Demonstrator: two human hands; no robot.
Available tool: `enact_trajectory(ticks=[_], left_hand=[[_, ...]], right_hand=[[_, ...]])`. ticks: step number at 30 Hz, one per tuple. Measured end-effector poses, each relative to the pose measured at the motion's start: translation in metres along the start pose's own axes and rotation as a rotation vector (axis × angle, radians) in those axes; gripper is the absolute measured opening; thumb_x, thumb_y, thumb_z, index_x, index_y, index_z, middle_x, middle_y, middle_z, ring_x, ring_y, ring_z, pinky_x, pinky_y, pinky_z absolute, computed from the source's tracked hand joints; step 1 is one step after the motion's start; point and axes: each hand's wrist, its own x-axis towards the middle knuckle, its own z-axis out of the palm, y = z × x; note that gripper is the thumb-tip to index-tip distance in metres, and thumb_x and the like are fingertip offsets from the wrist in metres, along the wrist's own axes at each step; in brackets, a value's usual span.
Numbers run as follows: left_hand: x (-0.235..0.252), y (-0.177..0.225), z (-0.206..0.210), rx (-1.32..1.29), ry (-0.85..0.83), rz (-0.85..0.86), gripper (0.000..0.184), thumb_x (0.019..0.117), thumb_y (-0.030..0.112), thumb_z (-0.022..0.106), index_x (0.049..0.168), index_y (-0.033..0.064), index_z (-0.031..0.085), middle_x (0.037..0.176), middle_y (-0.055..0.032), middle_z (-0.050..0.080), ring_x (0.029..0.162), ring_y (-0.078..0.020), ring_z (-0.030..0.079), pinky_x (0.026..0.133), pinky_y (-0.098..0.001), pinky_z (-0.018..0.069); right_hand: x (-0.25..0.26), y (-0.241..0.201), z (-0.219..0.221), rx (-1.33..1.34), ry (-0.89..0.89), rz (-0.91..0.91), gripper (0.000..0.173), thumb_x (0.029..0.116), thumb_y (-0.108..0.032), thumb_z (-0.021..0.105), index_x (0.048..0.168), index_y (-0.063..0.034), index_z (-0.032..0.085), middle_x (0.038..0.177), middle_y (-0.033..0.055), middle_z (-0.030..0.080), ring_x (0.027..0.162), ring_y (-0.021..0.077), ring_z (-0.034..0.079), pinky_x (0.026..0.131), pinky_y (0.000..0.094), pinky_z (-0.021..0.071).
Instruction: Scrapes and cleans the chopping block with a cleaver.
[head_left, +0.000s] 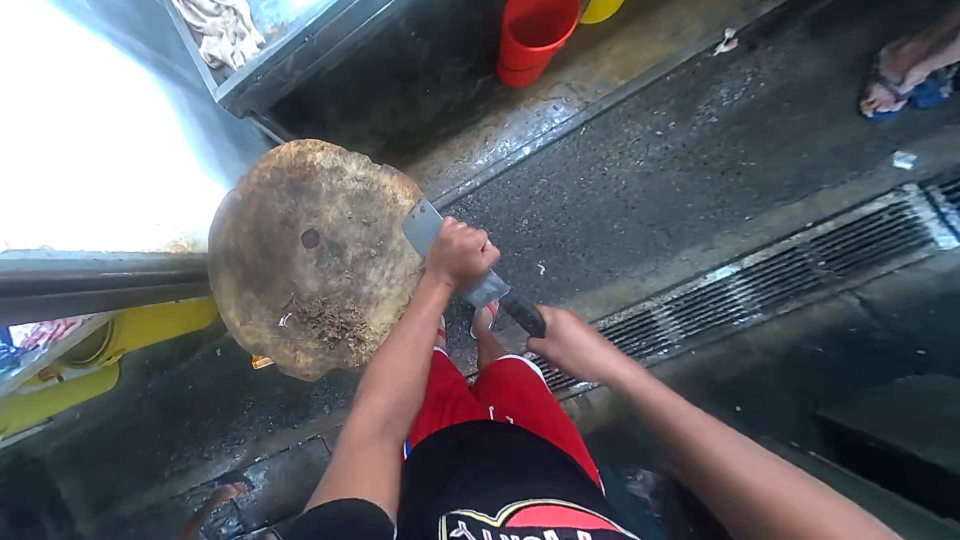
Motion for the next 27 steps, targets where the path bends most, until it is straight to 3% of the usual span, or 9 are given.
enact_trajectory(ticks=[3,5,8,13,16,18,20,24,27], left_hand=[[-0.085,-0.003,-0.034,0.085,-0.039,-0.182,0.038,0.0967,0.029,0.053,0.065,0.0102,0.062,0.068,-0.0051,0.066,0.076,-0.0217,0.068,0.092,-0.0448,0.0526],[-0.119,0.007,-0.046,0.143,-0.011,-0.268,0.039,0.0956,0.028,0.049,0.06,0.0109,0.053,0.06,-0.0054,0.06,0.066,-0.0226,0.064,0.081,-0.0435,0.051],[-0.072,0.006,-0.039,0.154,-0.031,-0.243,0.039,0.0952,0.027,0.051,0.061,0.0093,0.057,0.061,-0.0061,0.062,0.066,-0.0225,0.065,0.081,-0.0446,0.0514],[0.043,-0.029,0.012,0.047,-0.021,0.083,0.036,0.0926,0.026,0.053,0.06,0.01,0.054,0.058,-0.0051,0.059,0.063,-0.0229,0.063,0.078,-0.0444,0.0484],[-0.034,-0.028,-0.021,0.057,-0.06,-0.076,0.038,0.0974,0.027,0.05,0.065,0.0102,0.061,0.067,-0.0048,0.064,0.074,-0.0227,0.065,0.093,-0.0473,0.0513],[-0.072,-0.021,-0.029,0.098,0.02,-0.134,0.041,0.0972,0.027,0.047,0.06,0.0112,0.053,0.059,-0.0045,0.059,0.064,-0.0209,0.063,0.081,-0.0429,0.0518],[-0.064,-0.015,-0.032,0.134,0.007,-0.182,0.04,0.0958,0.026,0.049,0.059,0.0107,0.053,0.057,-0.0048,0.059,0.062,-0.0209,0.063,0.08,-0.0427,0.0511],[0.016,-0.013,-0.011,0.068,-0.076,-0.089,0.038,0.0941,0.022,0.051,0.059,0.0083,0.054,0.059,-0.0071,0.059,0.065,-0.0253,0.062,0.077,-0.0471,0.0495],[-0.015,-0.017,-0.018,0.055,0.008,-0.181,0.037,0.0978,0.022,0.052,0.063,0.0086,0.056,0.065,-0.0065,0.06,0.072,-0.0248,0.062,0.082,-0.0458,0.0507]], right_hand=[[-0.003,-0.013,0.037,-0.06,-0.15,-0.133,0.036,0.0904,-0.019,0.073,0.121,-0.0016,0.063,0.101,0.0191,0.07,0.094,0.0353,0.07,0.085,0.0605,0.0565],[-0.007,-0.015,0.05,-0.108,-0.23,-0.136,0.032,0.0886,-0.019,0.072,0.115,-0.0033,0.063,0.096,0.0177,0.069,0.091,0.0353,0.07,0.081,0.0608,0.0562],[0.003,-0.012,0.02,-0.089,-0.144,-0.09,0.029,0.0893,-0.021,0.072,0.113,-0.0057,0.065,0.095,0.0157,0.069,0.087,0.0328,0.069,0.079,0.0593,0.0563],[0.037,-0.006,-0.022,0.059,0.025,-0.003,0.03,0.0883,-0.02,0.07,0.114,-0.0057,0.062,0.087,0.0129,0.068,0.067,0.0266,0.067,0.065,0.0519,0.0582],[0.034,-0.011,0.015,-0.017,-0.128,-0.08,0.035,0.0917,-0.025,0.072,0.119,-0.0042,0.064,0.096,0.0159,0.07,0.082,0.0314,0.07,0.077,0.0577,0.0588],[0.025,-0.01,0.033,-0.054,-0.169,-0.106,0.03,0.0877,-0.023,0.072,0.112,-0.0071,0.065,0.09,0.0138,0.07,0.08,0.031,0.07,0.074,0.0576,0.0574],[0.023,-0.013,0.019,-0.064,-0.168,-0.105,0.028,0.0889,-0.023,0.073,0.112,-0.0073,0.065,0.092,0.0138,0.07,0.082,0.0304,0.07,0.076,0.0568,0.0571],[0.029,-0.008,-0.027,-0.026,-0.043,-0.015,0.029,0.0881,-0.02,0.072,0.113,-0.007,0.064,0.089,0.0139,0.068,0.074,0.0289,0.069,0.07,0.0549,0.0575],[0.038,-0.013,-0.018,-0.107,-0.122,-0.098,0.031,0.0892,-0.019,0.073,0.115,-0.0047,0.064,0.095,0.0158,0.069,0.085,0.032,0.069,0.078,0.0578,0.0567]])
